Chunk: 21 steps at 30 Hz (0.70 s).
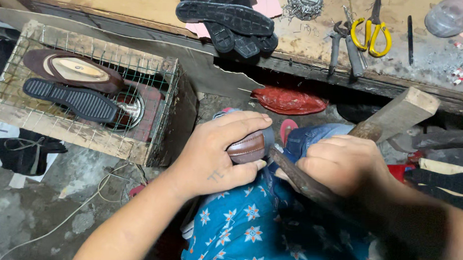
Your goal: The person uses a hammer to tap the sole of a brown shoe, then places it on a wire rack. They pick up a pink insole and a black sole, align them, and press them together to form a complete shoe.
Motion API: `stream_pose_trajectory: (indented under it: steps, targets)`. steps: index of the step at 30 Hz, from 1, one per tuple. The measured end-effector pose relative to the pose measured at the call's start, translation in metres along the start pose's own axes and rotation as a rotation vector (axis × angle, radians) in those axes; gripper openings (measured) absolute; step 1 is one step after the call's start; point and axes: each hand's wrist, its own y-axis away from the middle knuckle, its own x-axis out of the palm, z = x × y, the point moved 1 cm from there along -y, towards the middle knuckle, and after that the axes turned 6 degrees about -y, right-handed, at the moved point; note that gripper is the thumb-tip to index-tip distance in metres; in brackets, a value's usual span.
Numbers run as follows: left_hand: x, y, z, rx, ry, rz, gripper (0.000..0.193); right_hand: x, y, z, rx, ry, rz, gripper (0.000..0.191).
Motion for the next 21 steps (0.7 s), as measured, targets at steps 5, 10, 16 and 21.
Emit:
stream_pose_trajectory:
  steps: [5, 10, 16, 21]
  targets:
    - [-0.007, -0.003, -0.009, 0.034, 0.003, 0.037, 0.061, -0.013, -0.018, 0.004, -0.146, -0.144, -0.076, 0.019]
    - [-0.009, 0.002, -0.019, 0.021, 0.013, 0.079, 0.062, -0.03, -0.021, 0.007, -0.068, -0.256, -0.082, 0.015]
    - [0.001, 0.015, -0.011, 0.059, -0.003, 0.029, 0.061, -0.025, -0.029, 0.003, -0.026, -0.322, -0.06, 0.022]
    - [-0.001, 0.012, -0.009, 0.057, -0.025, -0.008, 0.06, -0.026, -0.031, 0.008, 0.043, -0.217, -0.029, 0.032]
